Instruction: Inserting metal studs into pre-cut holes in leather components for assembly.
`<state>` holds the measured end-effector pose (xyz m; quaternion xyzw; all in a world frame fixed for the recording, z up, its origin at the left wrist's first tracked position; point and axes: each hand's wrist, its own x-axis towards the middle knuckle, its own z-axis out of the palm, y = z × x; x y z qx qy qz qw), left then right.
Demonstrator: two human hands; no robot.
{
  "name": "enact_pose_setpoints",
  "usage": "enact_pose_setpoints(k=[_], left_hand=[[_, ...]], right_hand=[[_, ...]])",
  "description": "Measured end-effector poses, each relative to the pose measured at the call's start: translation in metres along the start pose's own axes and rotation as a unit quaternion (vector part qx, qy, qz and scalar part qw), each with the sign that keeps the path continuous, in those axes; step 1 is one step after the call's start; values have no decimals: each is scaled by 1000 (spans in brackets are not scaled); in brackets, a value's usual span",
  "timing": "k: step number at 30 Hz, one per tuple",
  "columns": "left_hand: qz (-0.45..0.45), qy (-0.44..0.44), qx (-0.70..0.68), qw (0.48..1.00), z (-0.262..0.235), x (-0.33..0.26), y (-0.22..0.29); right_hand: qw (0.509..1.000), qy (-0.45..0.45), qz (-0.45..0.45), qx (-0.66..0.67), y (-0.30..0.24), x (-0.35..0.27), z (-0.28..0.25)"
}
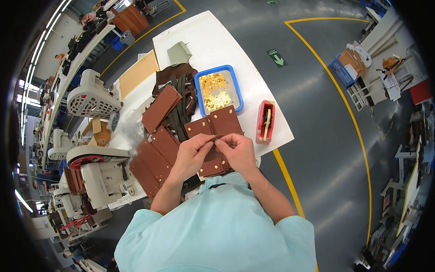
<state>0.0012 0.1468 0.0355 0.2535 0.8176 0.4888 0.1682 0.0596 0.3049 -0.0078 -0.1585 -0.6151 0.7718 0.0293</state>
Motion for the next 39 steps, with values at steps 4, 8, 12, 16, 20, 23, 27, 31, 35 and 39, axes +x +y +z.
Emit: enact_pose_setpoints(k=[4,8,12,16,20,23,27,31,35,39], left_hand=[[-13,-14,-9,1000,-4,-6,1],[-56,-15,-132,990,-11,-9,-21],[-153,-15,-344,926,-22,-4,-27],[-181,-8,-404,896,-31,-1,-42],[-212,-2,-399,892,-28,0,-66],[-236,-32,-311,920,-17,-3,-87],[-245,30,-289,925,2,-9,-117],[-255,160,-180,937,21,-14,-148],[-211,88,17,973,43,-34,-171],[-219,46,62,973,60,-40,-155]], right_hand=[[996,-21,35,-73,-12,1,-5],[977,-31,68,-202,-12,3,-16],[997,49,5,-62,10,14,-48],[993,-122,-1,1,34,28,-91],[969,-227,56,-79,45,21,-82],[950,-248,41,-186,50,19,-72],[933,-249,54,-253,67,26,-68],[991,-88,94,-36,115,56,-85],[983,12,144,109,131,76,-76],[973,24,168,157,164,84,-68]])
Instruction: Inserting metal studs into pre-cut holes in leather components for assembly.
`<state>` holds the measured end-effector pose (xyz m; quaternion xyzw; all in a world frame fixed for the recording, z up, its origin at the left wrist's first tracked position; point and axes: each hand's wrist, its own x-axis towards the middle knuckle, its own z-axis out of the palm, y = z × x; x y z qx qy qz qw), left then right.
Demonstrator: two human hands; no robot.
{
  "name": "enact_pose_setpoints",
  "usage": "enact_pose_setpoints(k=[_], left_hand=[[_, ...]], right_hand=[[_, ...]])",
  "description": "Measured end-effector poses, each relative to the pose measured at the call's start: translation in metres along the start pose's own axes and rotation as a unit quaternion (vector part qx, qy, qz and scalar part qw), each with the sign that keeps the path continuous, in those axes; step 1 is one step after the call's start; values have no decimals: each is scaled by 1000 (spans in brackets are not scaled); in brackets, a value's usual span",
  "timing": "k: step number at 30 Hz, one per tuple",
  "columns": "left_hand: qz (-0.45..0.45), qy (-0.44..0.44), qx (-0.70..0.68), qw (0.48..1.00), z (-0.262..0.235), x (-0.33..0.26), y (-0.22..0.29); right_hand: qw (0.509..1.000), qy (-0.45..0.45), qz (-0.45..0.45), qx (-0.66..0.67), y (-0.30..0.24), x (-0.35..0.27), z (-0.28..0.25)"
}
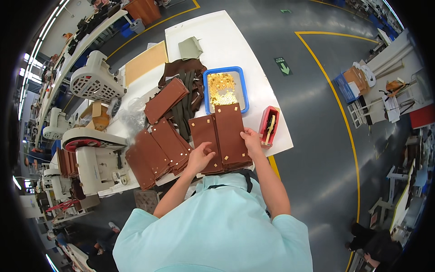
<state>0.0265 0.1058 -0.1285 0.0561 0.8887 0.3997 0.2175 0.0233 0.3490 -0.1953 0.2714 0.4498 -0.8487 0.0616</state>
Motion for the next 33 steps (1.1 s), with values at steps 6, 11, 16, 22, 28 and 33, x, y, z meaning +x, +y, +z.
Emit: enact_pose_setpoints(k=[6,11,16,22,28,33], left_hand=[[35,6,26,999,9,-5,2],[45,4,29,999,9,-7,7],[79,24,45,996,12,-7,5],[69,21,57,996,8,-8,8],[88,32,72,993,11,-8,0],[85,31,60,994,13,-9,-2]], right_hand=[[957,88,-53,-273,8,9,-6],[882,147,-93,-438,-6,5,-10],[798,153,-170,-558,2,-1,-8],[778,143,-154,-592,2,-9,-5],[795,124,-121,-581,7,-6,-16],[804,122,-120,-570,8,-9,-20]])
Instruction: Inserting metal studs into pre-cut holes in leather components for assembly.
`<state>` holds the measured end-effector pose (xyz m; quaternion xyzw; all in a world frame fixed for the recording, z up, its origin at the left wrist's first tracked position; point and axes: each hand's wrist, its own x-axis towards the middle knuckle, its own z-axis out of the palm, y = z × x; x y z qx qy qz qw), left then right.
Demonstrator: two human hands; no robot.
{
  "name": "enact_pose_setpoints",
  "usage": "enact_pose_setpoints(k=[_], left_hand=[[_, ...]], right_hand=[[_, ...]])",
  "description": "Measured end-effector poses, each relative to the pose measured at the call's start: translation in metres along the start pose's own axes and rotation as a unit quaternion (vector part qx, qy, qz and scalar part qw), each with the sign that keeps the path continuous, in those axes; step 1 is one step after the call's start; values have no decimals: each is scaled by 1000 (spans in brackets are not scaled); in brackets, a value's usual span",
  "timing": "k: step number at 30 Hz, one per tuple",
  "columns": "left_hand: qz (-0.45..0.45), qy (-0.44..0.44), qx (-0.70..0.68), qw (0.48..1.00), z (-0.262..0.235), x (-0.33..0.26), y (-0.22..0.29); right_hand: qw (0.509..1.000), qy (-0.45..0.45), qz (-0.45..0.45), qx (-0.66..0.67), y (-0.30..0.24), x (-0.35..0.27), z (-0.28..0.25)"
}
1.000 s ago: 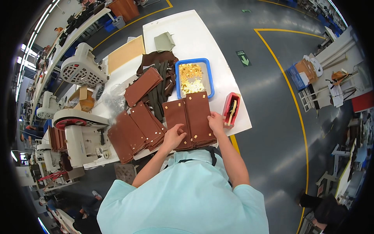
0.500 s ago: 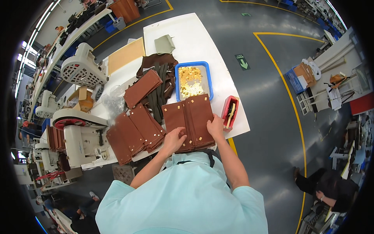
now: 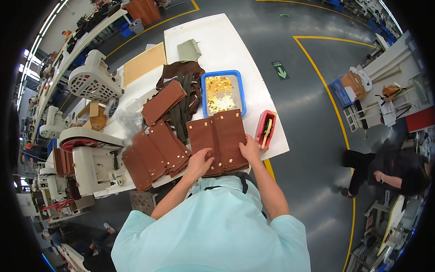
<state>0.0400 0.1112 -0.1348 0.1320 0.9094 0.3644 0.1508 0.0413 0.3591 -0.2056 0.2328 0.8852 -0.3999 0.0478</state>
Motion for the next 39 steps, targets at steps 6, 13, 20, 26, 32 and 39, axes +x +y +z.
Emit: enact_pose_setpoints(k=[6,13,20,26,32,39], left_hand=[[-1,-8,3,1000,4,1,2],[10,-37,8,999,10,1,11],[27,-64,26,997,12,-2,22],[55,-97,21,994,23,-5,29],[70,-95,43,992,29,-4,30],[58,-28,4,998,16,-12,11]], right_hand=[[1000,-5,-13,23,10,1,8],[999,-16,-12,48,5,4,4],[998,-9,-6,66,-5,9,3],[999,25,-14,42,-4,18,8],[998,19,-36,41,-4,17,4],[985,154,-52,50,3,-11,-45]])
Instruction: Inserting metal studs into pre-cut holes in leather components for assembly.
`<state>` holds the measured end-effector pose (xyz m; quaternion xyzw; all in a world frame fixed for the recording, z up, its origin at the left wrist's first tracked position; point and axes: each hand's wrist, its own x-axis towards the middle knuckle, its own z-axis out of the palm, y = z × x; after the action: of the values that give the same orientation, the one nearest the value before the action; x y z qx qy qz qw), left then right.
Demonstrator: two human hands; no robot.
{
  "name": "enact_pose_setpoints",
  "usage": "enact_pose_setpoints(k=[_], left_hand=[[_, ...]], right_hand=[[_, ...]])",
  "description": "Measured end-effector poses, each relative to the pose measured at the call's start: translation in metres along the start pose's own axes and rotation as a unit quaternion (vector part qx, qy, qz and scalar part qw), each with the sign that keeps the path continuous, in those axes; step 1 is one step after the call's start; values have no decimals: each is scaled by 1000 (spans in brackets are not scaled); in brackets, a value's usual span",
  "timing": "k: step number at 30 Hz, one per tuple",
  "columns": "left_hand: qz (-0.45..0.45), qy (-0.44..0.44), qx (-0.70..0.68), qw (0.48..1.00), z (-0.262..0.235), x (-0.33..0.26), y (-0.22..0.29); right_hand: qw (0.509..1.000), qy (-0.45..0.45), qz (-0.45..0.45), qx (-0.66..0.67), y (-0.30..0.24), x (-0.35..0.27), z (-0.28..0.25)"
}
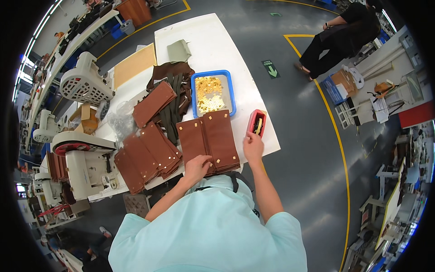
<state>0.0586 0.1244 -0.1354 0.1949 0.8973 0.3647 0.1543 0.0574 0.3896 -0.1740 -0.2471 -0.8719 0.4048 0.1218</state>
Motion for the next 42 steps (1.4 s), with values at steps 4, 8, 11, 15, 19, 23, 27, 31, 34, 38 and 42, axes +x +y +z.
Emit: enact_pose_setpoints(k=[4,8,11,15,19,23,27,31,34,38,42], left_hand=[[-92,116,-67,987,-35,-8,-19],[-208,222,-2,953,-66,-11,-79],[-271,234,62,932,-83,-11,-131],[-370,239,75,895,-100,-5,-159],[-417,223,36,880,-109,-1,-176],[-428,243,44,869,-116,17,-193],[-391,291,81,869,-136,45,-208],[-433,259,66,861,-153,63,-224],[-437,286,112,845,-156,67,-242],[-380,353,51,854,-149,59,-244],[-329,354,45,874,-148,45,-248]], right_hand=[[985,119,10,-123,38,-8,-23],[991,-31,121,-54,79,-7,-19],[968,-70,226,86,61,-1,-21],[915,-62,334,216,48,0,-31],[863,24,394,317,29,-11,-17],[834,62,396,378,33,-19,-8],[818,118,403,392,26,-34,2],[807,141,398,413,32,-36,7],[810,142,395,409,39,-35,12],[814,135,394,404,48,-34,14],[822,124,373,411,49,-33,11]])
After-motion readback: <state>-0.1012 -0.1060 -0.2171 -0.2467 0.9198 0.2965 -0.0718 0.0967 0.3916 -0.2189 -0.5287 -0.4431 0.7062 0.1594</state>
